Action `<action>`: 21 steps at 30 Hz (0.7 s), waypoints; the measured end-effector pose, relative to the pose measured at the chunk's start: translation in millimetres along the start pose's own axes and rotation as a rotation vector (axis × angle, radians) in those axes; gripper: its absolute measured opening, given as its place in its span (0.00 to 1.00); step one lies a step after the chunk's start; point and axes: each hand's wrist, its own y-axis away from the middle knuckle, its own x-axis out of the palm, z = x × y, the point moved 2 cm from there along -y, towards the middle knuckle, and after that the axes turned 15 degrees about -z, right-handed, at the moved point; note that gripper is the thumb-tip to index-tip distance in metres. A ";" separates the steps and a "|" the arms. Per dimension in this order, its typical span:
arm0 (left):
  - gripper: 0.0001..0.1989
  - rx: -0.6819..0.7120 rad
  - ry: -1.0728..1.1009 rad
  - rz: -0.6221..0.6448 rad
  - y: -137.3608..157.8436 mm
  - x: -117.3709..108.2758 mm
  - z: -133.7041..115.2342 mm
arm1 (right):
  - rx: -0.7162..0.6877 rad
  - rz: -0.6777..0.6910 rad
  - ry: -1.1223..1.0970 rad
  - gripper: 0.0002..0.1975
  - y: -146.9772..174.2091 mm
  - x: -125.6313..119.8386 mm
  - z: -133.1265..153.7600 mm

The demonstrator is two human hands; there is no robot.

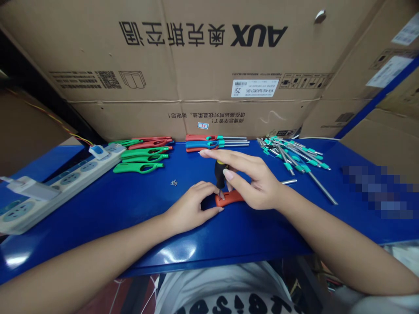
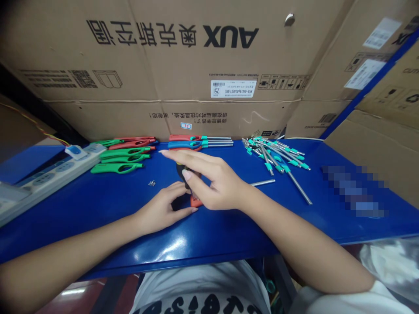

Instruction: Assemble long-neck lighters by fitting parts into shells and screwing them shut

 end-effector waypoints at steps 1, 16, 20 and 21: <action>0.09 0.000 0.002 0.000 -0.1 -0.2 -0.2 | 0.012 0.007 -0.012 0.20 -0.1 -0.3 -0.1; 0.10 -0.006 -0.005 0.013 -0.6 0.0 -0.5 | -0.009 0.019 0.097 0.18 -2.0 -4.3 -3.4; 0.10 -0.024 -0.021 0.008 0.3 1.1 0.9 | 0.019 -0.061 0.063 0.10 -4.2 -1.5 -0.6; 0.11 -0.032 -0.028 0.007 0.7 1.7 1.6 | -0.008 -0.094 0.114 0.09 -3.6 -0.9 -0.4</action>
